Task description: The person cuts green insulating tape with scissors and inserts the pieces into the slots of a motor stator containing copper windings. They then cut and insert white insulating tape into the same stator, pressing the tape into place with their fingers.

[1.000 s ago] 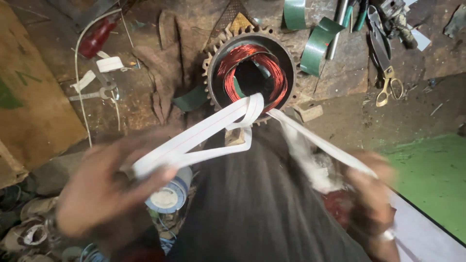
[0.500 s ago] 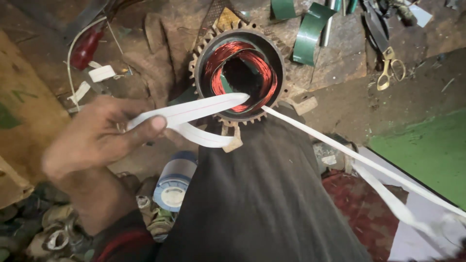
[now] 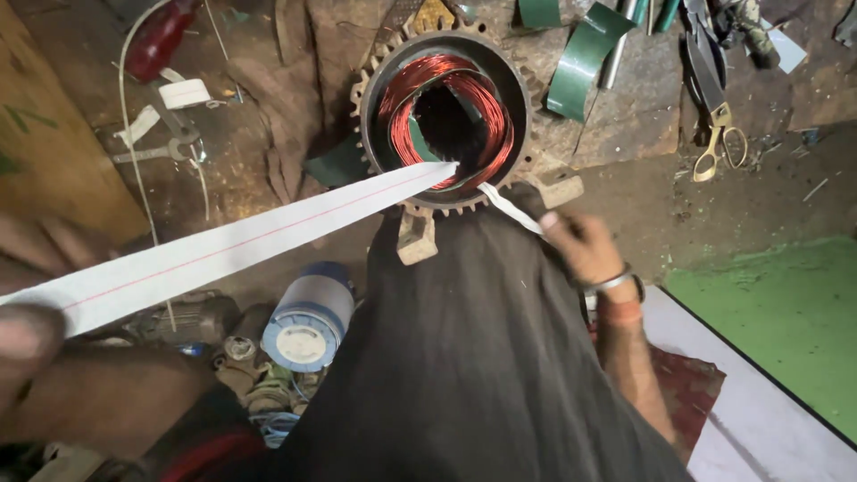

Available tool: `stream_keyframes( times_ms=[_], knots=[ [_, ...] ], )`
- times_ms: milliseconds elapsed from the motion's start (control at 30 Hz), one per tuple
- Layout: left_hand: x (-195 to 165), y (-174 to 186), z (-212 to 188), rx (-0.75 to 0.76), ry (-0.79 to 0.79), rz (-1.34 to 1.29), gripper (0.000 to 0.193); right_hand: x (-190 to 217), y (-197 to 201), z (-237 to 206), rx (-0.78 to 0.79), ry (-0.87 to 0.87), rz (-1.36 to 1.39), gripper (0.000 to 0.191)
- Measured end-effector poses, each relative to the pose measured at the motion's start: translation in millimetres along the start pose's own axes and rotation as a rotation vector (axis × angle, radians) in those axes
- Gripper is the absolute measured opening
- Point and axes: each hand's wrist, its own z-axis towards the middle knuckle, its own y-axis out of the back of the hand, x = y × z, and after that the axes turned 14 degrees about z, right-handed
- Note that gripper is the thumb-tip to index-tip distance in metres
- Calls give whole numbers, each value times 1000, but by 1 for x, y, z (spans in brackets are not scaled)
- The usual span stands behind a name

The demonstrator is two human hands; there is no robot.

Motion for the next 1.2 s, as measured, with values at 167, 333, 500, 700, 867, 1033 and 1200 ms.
stream_keyframes(
  times_ms=[167,333,500,700,867,1033,1200],
  knots=[
    [-17,-9,31,-136,-48,-44,30,46,-14,-28,374,615,195,35],
    [-68,-41,63,-354,-177,-310,29,-1,34,-80,-27,601,201,34],
    [-101,-110,151,-17,-251,-918,29,-44,128,-191,-244,176,276,25],
    [-115,-131,161,-41,-251,-987,25,-90,105,-178,-509,145,287,36],
    [-114,-114,148,-372,-301,-287,29,-50,35,-64,-313,-56,-493,64],
    [-114,-103,130,-306,-265,-107,46,17,2,-28,28,261,82,49],
    [-111,-94,108,-242,-233,240,28,47,-10,-16,337,557,-36,31]
  ],
)
